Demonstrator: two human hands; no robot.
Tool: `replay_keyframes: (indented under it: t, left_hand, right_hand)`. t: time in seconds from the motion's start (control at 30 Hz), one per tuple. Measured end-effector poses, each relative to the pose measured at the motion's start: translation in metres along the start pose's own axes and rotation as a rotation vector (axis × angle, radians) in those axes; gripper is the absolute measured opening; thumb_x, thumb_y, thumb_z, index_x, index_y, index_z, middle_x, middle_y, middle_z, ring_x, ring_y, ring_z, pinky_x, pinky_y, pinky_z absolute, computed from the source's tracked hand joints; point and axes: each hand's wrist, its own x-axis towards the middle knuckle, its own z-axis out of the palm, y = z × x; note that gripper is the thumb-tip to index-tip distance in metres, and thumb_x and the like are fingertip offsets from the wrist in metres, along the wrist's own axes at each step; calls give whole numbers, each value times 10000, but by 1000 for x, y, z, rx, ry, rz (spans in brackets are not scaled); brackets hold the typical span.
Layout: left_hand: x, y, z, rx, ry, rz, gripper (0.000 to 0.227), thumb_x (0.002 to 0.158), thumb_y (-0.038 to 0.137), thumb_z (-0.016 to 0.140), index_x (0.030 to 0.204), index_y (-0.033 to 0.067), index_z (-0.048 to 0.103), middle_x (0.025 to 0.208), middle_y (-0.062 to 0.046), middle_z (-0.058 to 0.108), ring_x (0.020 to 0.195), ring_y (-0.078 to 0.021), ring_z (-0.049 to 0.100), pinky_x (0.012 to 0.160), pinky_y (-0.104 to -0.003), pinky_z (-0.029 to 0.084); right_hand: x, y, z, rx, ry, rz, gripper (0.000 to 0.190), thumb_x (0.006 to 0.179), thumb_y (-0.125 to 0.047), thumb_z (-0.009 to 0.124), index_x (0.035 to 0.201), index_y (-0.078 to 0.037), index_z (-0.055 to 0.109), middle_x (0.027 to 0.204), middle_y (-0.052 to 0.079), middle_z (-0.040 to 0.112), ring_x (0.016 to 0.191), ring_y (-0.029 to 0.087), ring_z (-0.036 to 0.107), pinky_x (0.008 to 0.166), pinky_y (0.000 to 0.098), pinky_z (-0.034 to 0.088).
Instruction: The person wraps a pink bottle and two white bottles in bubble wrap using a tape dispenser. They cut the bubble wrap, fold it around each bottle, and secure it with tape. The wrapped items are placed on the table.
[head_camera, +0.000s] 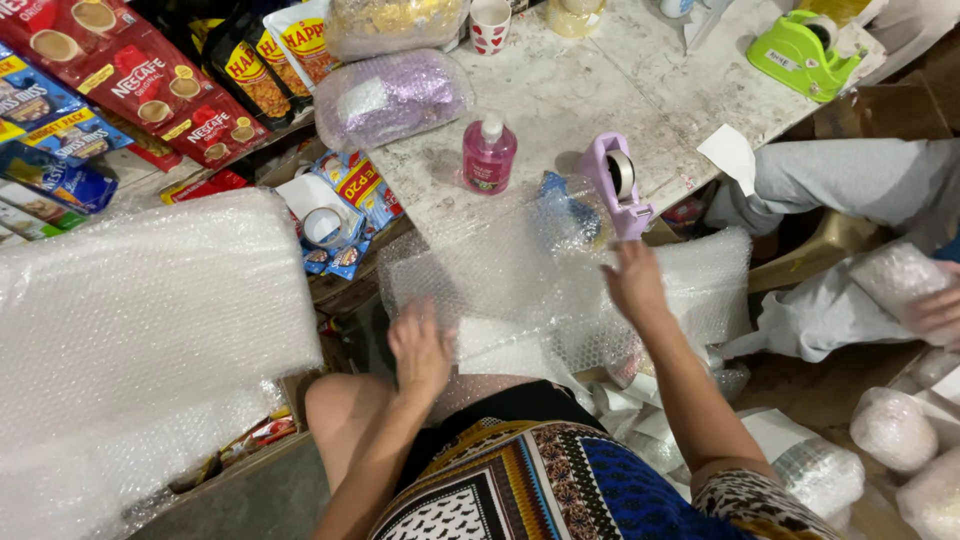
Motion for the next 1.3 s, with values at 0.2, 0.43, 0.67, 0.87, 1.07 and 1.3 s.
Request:
replay_keyframes:
  t: [0.2,0.43,0.67,0.87,1.07,1.3]
  left_hand:
    - [0,10,35,95,-248,455,593,1016,409,470,1563,226,332,1622,-187,252,1488,-422,194,1188,-642,118]
    - [-3,-63,30,-528,141,-422,744,1021,521,507,1566,54,311,1584,-238,357,1471,-382,318,1218,-532,252]
    - [-25,-85,1,-1324,-435,-1037,675,949,370,697,1478,1,496,1116,-152,698,944,-259,629,837,-413,535]
    - [-18,-105,-42,-1588,-409,-729,648,913,143,674,1511,226,437,749,-6,575,612,-126,548,537,-272,467]
    - [0,-77,-75,-1137,-432,-677,830,917,73,652,1595,368,277,677,4,522,552,-89,471,475,-266,438]
    - [-5,-75,-89,-1086,-394,-560,830,916,70,630,1602,347,254,602,1,488,442,-84,411,394,-248,379]
  right_hand:
    - [29,-93,17,143,-250,-238,556,856,-205,794,1351,-65,583,1396,195,589,1294,393,542,1091,481,431]
    - [147,-90,90,517,-50,-47,840,863,-217,831,1528,-7,361,1530,253,485,1437,395,451,1182,436,375]
    - [227,-102,141,1072,72,49,1121,649,-152,983,1536,-2,315,1468,212,493,1366,329,468,1134,426,411]
    - [241,-95,162,1212,35,-60,957,630,-131,999,1416,-11,467,1296,86,633,1204,194,632,1074,365,534]
    - [234,-95,160,1323,56,12,849,628,-126,979,1339,-28,525,1201,71,672,1107,179,661,1008,353,553]
    - [220,-79,78,1630,-180,102,697,758,-223,884,1340,-15,562,1175,70,707,1062,181,696,972,357,581]
